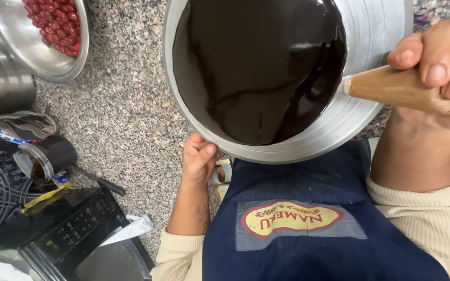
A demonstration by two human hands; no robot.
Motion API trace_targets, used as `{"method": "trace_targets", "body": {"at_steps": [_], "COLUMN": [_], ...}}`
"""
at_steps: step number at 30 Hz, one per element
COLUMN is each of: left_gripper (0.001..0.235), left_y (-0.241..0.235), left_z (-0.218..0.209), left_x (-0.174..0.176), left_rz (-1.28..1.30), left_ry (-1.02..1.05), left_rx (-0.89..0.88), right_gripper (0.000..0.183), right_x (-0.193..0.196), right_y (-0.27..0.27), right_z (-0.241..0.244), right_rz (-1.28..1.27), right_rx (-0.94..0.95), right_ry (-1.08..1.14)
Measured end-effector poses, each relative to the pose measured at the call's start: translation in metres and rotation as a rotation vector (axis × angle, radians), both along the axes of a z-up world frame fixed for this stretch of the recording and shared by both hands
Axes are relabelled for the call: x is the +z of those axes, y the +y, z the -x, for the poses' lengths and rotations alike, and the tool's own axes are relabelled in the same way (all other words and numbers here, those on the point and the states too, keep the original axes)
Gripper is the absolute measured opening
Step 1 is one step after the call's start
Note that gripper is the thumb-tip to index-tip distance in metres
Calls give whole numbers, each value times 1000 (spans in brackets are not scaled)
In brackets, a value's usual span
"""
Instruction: The recorder fills a piping bag with chocolate mousse using a spatula and then pipes it onto a cake.
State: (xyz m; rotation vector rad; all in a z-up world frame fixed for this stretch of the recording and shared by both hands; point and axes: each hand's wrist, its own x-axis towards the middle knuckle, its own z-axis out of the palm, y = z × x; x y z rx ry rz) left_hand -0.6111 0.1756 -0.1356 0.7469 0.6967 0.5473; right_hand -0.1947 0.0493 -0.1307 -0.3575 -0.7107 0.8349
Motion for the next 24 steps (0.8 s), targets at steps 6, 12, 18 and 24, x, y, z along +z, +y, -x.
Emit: {"method": "trace_targets", "body": {"at_steps": [6,12,18,24], "left_gripper": [44,45,46,48], "left_y": [2,0,3,2], "left_z": [-8,0,-4,-6], "left_x": [7,0,3,9], "left_rz": [11,-3,3,-4], "left_ry": [-35,-6,-6,-12], "left_rx": [24,-15,47,-26], "right_gripper": [9,9,9,12], "right_x": [2,-3,-11,-7], "right_y": [5,2,-2,5], "right_z": [3,-2,-5,-3], "right_rz": [27,9,4,16], "right_rx": [-86,-77,-49,-127], "right_ry": [-41,-32,3,-63]}}
